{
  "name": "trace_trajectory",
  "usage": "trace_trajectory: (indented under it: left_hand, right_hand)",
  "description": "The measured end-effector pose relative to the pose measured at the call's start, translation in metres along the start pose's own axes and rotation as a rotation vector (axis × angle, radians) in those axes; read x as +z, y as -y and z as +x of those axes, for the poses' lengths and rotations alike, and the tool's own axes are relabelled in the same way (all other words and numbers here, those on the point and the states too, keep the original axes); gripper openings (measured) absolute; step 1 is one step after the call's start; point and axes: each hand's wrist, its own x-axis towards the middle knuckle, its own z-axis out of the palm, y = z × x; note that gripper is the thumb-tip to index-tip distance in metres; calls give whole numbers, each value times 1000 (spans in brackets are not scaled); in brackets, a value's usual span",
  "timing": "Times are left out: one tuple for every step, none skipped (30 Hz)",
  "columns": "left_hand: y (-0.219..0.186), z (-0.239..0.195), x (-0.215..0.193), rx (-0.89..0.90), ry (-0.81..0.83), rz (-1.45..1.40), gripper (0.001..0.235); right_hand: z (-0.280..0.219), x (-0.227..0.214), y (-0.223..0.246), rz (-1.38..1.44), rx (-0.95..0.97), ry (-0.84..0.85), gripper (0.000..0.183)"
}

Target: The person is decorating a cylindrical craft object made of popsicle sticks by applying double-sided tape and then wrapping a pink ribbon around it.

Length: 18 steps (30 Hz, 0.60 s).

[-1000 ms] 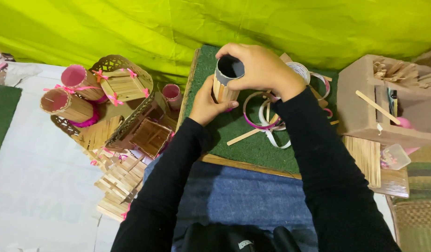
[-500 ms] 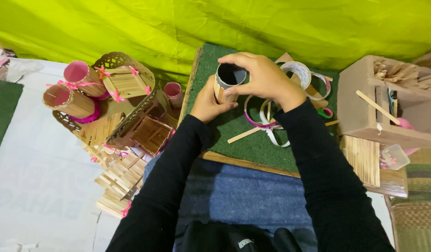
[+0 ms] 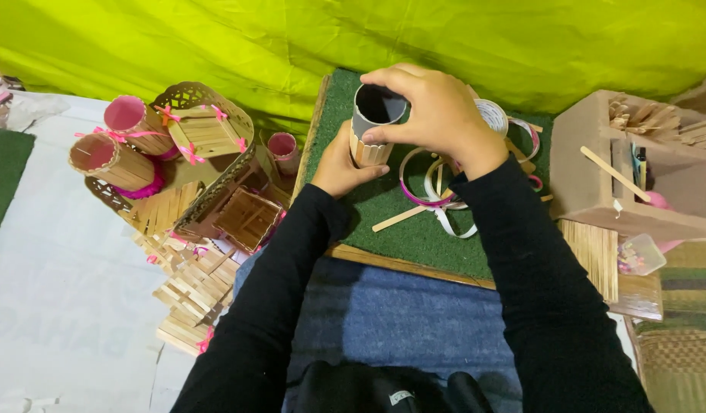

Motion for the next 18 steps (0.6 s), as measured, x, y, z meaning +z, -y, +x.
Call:
trace_trajectory:
  left_hand:
    - [-1,0,-1,1,-2,0,85]
    - [-2,-1,-1,1,-2,-8,86]
    - [-3,-1,-1,1,-2,-17,86]
    - [-5,-1,-1,3,0,-17,86]
    - [-6,-1,-1,-5,-3,-12,85]
    - [-7,-1,0,-12,-6,-7,84]
    - [-8,-1,1,-11,-4,-9,84]
    - [-9,-1,1,-14,-5,-1,85]
    - [-10,-1,0,-16,-6,7,86]
    - [-8,-2,0,-18,-9,7,86]
    - [-7,-3,1,-11,-12,3,88]
    - [-6,-2,2,-2,-5,0,90]
    - [-5,-2,3,-1,1,0,90]
    - [-5,-2,2,-4,-8,-1,96]
    - [-4,-1,2,-7,-18,-3,103]
    - [-4,-1,1,-9,-21,-1,103]
    - [-4,-1,0,-11,-29,-9,106]
    - [-3,-1,2,-11,-33,-20,108]
  right_hand:
    - [0,1,0,0,-2,0,72]
    - [-1,2,1,-4,0,13,74]
    - [-2,2,1,-8,2,27,75]
    - [-4,7,0,-9,4,25,75]
    - [-5,12,0,-34,43,71,77]
    - [-7,17,-1,-60,82,117,79]
    - [-9,19,-2,-62,85,116,79]
    - [-10,20,-4,-43,99,104,79]
    - [-11,22,-5,-24,113,91,80]
    - [-12,19,-4,-23,112,94,80]
    - [-12,17,-2,6,105,97,86]
    - [-14,13,-2,33,107,94,93]
    - [-25,16,-11,33,113,91,93]
    - [-34,19,-20,64,68,-97,74]
    - [-42,22,-29,94,22,-284,58]
    - [-56,27,-31,96,19,-283,58]
    - [-70,32,-33,69,44,-253,34]
    - [-86,36,-36,37,73,-222,13]
